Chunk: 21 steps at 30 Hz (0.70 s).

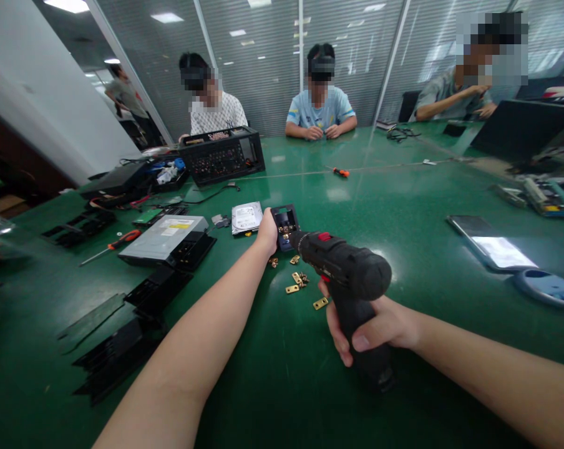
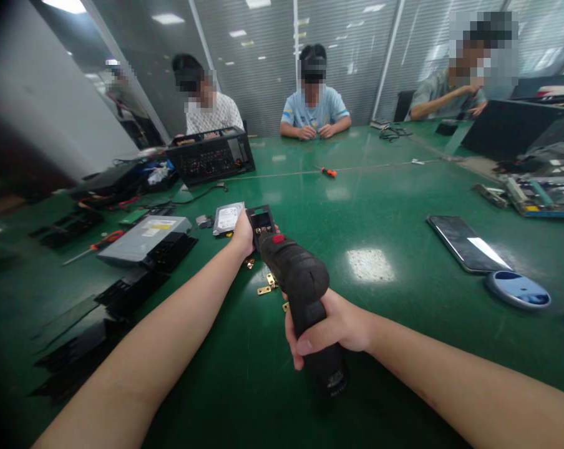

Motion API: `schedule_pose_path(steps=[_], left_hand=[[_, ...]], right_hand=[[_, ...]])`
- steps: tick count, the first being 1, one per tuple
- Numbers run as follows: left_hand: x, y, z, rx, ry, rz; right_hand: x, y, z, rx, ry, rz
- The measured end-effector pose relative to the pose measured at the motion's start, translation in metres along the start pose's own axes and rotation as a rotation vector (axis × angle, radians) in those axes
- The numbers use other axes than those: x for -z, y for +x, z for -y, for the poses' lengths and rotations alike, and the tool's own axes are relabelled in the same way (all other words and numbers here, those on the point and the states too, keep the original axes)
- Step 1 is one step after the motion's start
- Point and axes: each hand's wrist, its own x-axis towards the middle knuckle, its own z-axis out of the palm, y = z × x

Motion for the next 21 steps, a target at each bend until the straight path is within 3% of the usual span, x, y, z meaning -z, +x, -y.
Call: schedule_pose_path(steps=[4, 21], left_hand=[[-0.0063, -0.006, -0.0018, 0.018, 0.027, -0.064], [-0.0093, -0.0113, -0.0047, 0.039, 0.013, -0.073]], right_hand=[[-0.0009, 0.0006, 0.0012, 0.005, 0.005, 0.003], [-0.0003, 0.0019, 0.0018, -0.017, 0.009, -0.006]])
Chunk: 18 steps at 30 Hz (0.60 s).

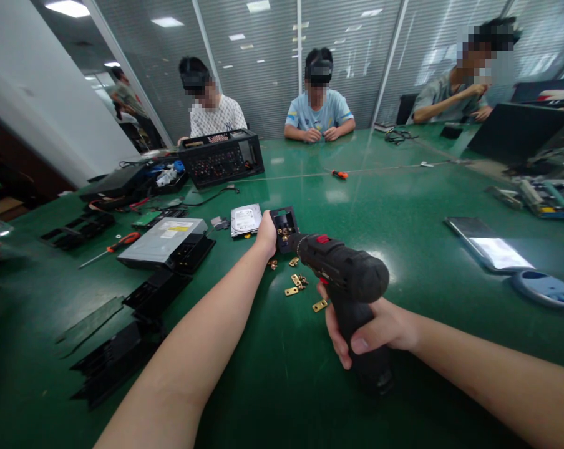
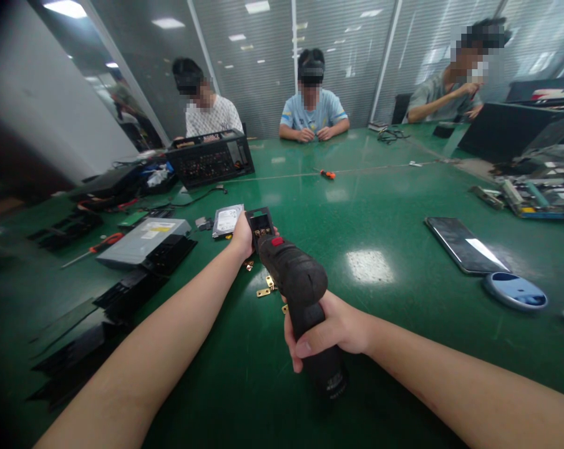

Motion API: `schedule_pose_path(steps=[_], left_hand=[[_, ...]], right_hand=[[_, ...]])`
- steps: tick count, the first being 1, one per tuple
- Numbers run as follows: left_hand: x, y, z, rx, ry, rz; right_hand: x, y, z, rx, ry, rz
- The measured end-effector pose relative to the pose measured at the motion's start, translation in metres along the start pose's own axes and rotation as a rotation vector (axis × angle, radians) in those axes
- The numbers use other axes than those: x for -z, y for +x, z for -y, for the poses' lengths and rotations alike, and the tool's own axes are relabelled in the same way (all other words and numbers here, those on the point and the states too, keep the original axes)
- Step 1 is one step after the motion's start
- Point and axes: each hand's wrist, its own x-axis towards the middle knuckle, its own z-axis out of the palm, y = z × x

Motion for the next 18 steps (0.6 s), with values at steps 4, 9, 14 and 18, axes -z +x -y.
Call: schedule_pose_path(steps=[4, 9, 14, 18], left_hand=[[-0.0002, 0.0005, -0.0001, -0.006, -0.003, -0.001], [-0.0003, 0.0014, 0.0001, -0.006, 0.018, -0.006], [0.0017, 0.002, 0.0004, -0.016, 0.01, -0.006], [0.0031, 0.0008, -0.0004, -0.009, 0.002, 0.007]], right_hand=[[-0.0003, -0.0002, -0.001, 0.0, 0.015, -0.005], [0.0003, -0.0006, -0.002, 0.001, 0.002, -0.007], [0.0002, -0.0005, -0.0011, -0.007, -0.008, 0.0], [0.0002, -0.0004, -0.001, 0.0, -0.011, 0.004]])
